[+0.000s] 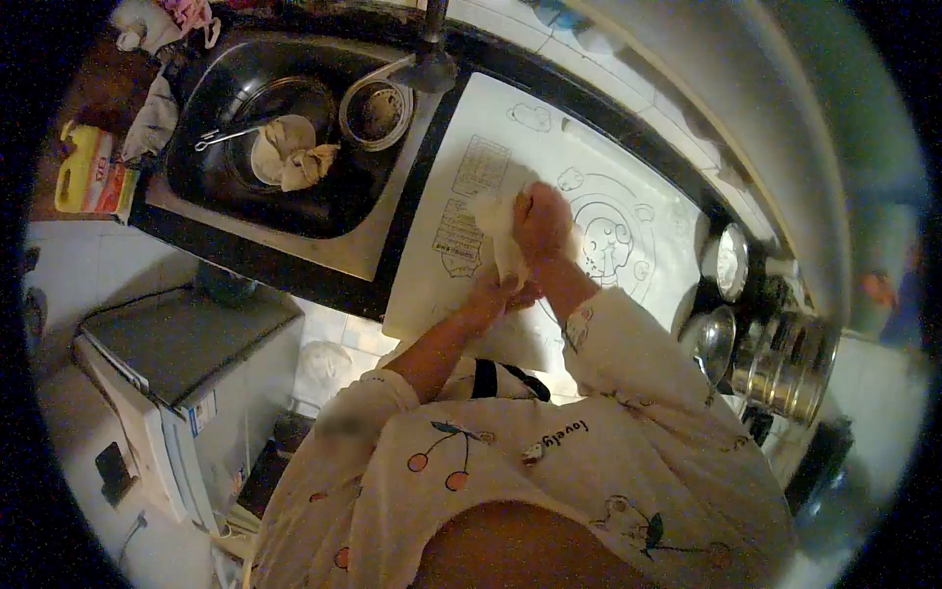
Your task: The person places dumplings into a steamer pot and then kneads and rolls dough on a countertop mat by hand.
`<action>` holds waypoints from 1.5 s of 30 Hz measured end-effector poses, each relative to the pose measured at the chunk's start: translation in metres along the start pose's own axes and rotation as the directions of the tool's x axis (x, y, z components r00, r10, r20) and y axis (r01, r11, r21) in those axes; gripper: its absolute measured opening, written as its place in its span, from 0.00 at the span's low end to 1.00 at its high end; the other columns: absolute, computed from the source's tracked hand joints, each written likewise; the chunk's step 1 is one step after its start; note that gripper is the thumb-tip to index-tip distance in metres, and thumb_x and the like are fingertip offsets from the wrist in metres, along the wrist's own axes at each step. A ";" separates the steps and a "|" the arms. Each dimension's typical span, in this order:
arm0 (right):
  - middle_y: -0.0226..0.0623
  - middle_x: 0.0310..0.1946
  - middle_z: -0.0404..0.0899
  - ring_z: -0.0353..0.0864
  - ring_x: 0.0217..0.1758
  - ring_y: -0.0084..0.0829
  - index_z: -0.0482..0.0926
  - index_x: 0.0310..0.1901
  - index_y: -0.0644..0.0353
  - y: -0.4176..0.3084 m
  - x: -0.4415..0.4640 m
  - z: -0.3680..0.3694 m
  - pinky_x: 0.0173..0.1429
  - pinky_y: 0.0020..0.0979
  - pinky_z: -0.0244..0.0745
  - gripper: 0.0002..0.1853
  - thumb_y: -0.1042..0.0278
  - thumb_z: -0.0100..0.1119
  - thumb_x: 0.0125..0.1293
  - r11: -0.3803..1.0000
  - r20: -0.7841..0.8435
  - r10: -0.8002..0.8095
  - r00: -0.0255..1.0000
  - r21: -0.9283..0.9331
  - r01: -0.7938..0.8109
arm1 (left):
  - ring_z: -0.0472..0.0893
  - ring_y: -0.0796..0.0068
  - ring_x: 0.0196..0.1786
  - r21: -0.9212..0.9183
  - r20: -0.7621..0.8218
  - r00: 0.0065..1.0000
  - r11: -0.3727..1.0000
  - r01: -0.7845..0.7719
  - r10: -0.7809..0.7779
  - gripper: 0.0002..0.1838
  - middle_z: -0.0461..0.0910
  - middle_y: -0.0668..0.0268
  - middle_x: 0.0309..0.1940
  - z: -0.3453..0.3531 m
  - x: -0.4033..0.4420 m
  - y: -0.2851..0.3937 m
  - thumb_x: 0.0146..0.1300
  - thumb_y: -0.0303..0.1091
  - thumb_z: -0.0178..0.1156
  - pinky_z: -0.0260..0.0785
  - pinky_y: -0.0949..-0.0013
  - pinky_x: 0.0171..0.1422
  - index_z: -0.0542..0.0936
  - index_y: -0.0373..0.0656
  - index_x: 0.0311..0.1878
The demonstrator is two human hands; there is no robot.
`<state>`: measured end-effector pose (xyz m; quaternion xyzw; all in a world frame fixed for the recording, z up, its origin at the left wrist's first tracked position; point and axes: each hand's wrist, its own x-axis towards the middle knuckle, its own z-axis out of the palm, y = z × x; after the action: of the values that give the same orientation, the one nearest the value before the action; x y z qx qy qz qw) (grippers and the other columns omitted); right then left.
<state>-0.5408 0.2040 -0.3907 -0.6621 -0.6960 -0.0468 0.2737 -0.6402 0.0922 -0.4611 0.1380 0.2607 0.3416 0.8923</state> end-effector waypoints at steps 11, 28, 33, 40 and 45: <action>0.44 0.22 0.77 0.76 0.25 0.49 0.76 0.25 0.59 -0.046 -0.065 -0.067 0.30 0.48 0.69 0.18 0.52 0.53 0.62 0.976 0.170 0.213 0.962 -0.002 -0.216 | 0.77 0.71 0.44 0.063 -0.098 0.994 0.997 -0.035 0.041 0.18 0.76 0.66 0.45 0.028 -0.028 0.025 0.62 0.33 0.59 0.72 0.69 0.44 0.70 0.45 0.54; 0.46 0.29 0.77 0.75 0.31 0.51 0.78 0.29 0.62 -0.006 -0.024 -0.023 0.36 0.45 0.72 0.12 0.61 0.54 0.60 0.947 -0.034 0.124 0.992 0.303 -0.108 | 0.79 0.67 0.46 0.922 -0.044 0.999 0.386 0.031 0.024 0.13 0.79 0.58 0.44 0.017 -0.058 0.062 0.61 0.30 0.56 0.72 0.66 0.53 0.76 0.39 0.49; 0.46 0.49 0.77 0.76 0.52 0.45 0.77 0.51 0.61 0.015 -0.040 -0.094 0.56 0.38 0.70 0.19 0.59 0.55 0.62 0.976 0.266 -0.094 0.959 0.212 0.037 | 0.76 0.62 0.54 0.586 0.675 0.635 -0.796 -0.151 0.376 0.16 0.77 0.56 0.50 0.079 -0.035 0.112 0.63 0.34 0.55 0.67 0.60 0.60 0.75 0.43 0.53; 0.47 0.57 0.73 0.71 0.60 0.47 0.69 0.61 0.59 0.056 -0.060 -0.067 0.66 0.41 0.64 0.34 0.64 0.68 0.51 0.945 0.394 -0.097 0.914 0.325 -0.040 | 0.76 0.57 0.58 0.594 0.202 0.979 -0.789 -0.155 -0.040 0.36 0.76 0.53 0.55 0.102 0.023 0.139 0.50 0.60 0.66 0.68 0.57 0.59 0.75 0.43 0.56; 0.42 0.53 0.77 0.73 0.58 0.42 0.72 0.60 0.55 0.107 -0.069 -0.132 0.63 0.41 0.66 0.35 0.63 0.73 0.47 0.693 0.746 -0.204 0.634 0.568 -0.445 | 0.80 0.60 0.48 0.986 0.103 0.914 -0.083 -0.147 -0.393 0.37 0.81 0.52 0.45 0.095 0.060 0.101 0.46 0.52 0.74 0.70 0.61 0.55 0.75 0.37 0.55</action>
<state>-0.3986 0.0987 -0.3410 -0.5071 -0.6538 0.5289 0.1889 -0.6039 0.1999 -0.3624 0.7797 0.2673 -0.0774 0.5610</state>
